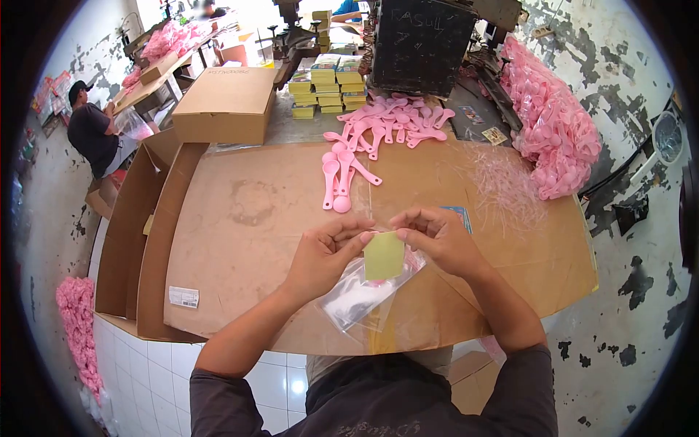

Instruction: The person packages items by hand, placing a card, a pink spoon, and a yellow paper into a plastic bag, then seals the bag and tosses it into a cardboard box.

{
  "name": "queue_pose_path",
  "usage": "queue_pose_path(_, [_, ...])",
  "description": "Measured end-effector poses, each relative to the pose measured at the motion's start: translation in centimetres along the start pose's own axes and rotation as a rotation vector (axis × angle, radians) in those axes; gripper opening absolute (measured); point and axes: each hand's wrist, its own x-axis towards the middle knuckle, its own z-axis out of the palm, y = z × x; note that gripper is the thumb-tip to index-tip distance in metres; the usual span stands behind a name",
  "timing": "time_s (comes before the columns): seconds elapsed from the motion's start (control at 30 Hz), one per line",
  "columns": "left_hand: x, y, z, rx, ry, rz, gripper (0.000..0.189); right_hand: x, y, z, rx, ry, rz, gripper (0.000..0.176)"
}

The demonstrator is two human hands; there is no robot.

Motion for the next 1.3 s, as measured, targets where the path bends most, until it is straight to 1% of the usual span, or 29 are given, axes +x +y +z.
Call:
queue_pose_path(0.1, [0.1, -0.4, -0.1, 0.033, 0.003, -0.008, 0.024, -0.2, 0.0, -0.1, 0.018, 0.039, 0.009, 0.021])
queue_pose_path(0.2, [0.0, -0.7, -0.1, 0.071, 0.013, 0.065, 0.025, -0.4, 0.1, -0.4, 0.071, 0.051, 0.036, 0.018])
queue_pose_path(0.27, [-0.1, -0.7, 0.1, 0.064, 0.018, 0.070, 0.024, -0.4, 0.4, -1.0, 0.096, 0.037, 0.069, 0.017])
queue_pose_path(0.37, [0.0, -0.9, -0.6, 0.133, -0.036, 0.112, 0.022, -0.1, 1.2, -1.5, 0.069, -0.013, -0.066, 0.015])
queue_pose_path(0.4, [0.0, -0.9, -0.9, 0.169, -0.063, 0.132, 0.022, -0.1, 1.1, -1.8, 0.021, -0.021, -0.077, 0.015])
queue_pose_path(0.47, [0.1, -0.7, -0.9, 0.180, -0.062, 0.129, 0.020, -0.1, 0.9, -2.3, -0.073, -0.039, -0.097, 0.015])
queue_pose_path(0.5, [0.1, -0.6, -0.9, 0.185, -0.061, 0.128, 0.020, -0.2, 0.7, -2.4, -0.053, -0.047, -0.085, 0.015])
queue_pose_path(0.57, [0.2, -0.5, -0.8, 0.029, -0.060, 0.070, 0.020, -0.3, 0.3, -2.5, -0.012, -0.062, -0.060, 0.015])
queue_pose_path(0.6, [0.3, -0.5, -0.8, -0.049, -0.059, 0.042, 0.020, -0.3, 0.3, -2.4, -0.048, -0.054, -0.067, 0.015])
queue_pose_path(0.7, [0.4, -0.8, -0.7, 0.129, -0.030, 0.009, 0.021, -0.3, 0.6, -2.1, -0.109, -0.040, -0.086, 0.015])
queue_pose_path(0.77, [0.4, -0.8, -0.5, 0.127, -0.036, -0.017, 0.022, -0.2, 1.1, -2.1, -0.093, -0.042, -0.094, 0.016])
queue_pose_path(0.87, [0.4, -0.7, -0.5, 0.120, -0.034, -0.041, 0.023, -0.1, 1.8, -2.0, -0.003, -0.027, -0.027, 0.025])
queue_pose_path(0.9, [0.5, -0.7, -0.5, 0.117, -0.031, -0.047, 0.024, -0.1, 1.7, -1.8, 0.005, -0.021, -0.042, 0.029])
queue_pose_path(0.97, [0.5, -1.0, -0.6, 0.092, -0.021, -0.012, 0.025, -0.1, 1.4, -1.2, 0.022, -0.010, -0.070, 0.036])
queue_pose_path(1.07, [0.5, -1.0, -0.7, 0.069, -0.003, 0.056, 0.028, -0.5, 0.3, -1.4, -0.168, -0.187, 0.004, 0.039])
queue_pose_path(1.1, [0.6, -0.8, -0.7, 0.064, 0.003, 0.081, 0.030, -0.5, 0.4, -1.4, -0.159, -0.184, 0.001, 0.039])
queue_pose_path(1.2, [0.5, 0.1, 1.0, -0.080, 0.117, 0.196, 0.029, -0.1, 0.6, -1.3, -0.115, -0.175, -0.027, 0.038])
queue_pose_path(1.3, [0.4, -0.4, -1.1, 0.148, -0.100, -0.013, 0.030, 0.2, 0.1, -1.2, -0.064, -0.140, -0.090, 0.037])
